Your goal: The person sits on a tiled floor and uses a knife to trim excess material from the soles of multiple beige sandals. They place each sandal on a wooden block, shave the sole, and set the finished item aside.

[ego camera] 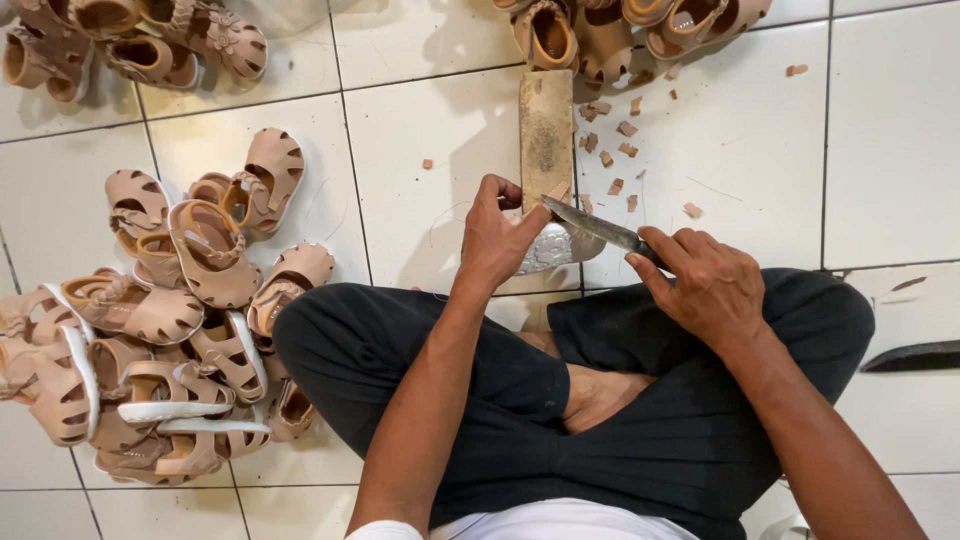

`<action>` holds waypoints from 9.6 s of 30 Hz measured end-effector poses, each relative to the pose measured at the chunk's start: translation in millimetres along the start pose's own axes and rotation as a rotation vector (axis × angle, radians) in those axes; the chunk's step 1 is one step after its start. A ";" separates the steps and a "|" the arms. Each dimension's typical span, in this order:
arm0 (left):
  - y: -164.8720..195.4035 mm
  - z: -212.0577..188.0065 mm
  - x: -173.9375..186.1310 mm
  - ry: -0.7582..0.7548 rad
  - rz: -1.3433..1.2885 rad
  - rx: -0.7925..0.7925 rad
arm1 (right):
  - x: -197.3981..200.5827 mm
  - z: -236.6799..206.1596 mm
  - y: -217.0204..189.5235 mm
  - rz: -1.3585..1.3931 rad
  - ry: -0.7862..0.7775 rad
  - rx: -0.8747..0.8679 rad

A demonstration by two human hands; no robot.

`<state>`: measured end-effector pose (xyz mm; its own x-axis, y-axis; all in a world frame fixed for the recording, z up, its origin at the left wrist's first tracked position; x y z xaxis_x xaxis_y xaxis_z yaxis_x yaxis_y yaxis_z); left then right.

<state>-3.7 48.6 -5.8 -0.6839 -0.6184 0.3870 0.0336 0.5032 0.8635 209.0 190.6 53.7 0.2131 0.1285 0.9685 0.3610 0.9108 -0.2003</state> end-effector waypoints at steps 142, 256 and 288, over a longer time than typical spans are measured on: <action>2.7 12.8 -0.5 -0.026 -0.027 0.043 | -1.9 60.8 -6.3 0.382 -0.161 -0.203; 222.8 91.4 14.6 0.035 0.441 -0.628 | -13.2 36.1 40.3 1.324 0.058 -0.897; 100.9 -116.9 42.2 -0.311 -0.792 -0.422 | -4.7 -38.4 -31.0 2.349 -0.020 -0.799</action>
<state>56.1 2.6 135.4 -0.7821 -0.4674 -0.4122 -0.3042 -0.2910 0.9071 231.6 146.7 49.7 0.5733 0.2434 -0.7824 -0.2163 -0.8760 -0.4310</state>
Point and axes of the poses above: each hand's wrist, its own z-axis towards the middle knuckle, its own x-axis out of the back of the hand, y = z × x, the point moved 3 cm from there along z, towards the middle knuckle, and after that the axes turned 1 degree about -x, right-handed, at the moved point
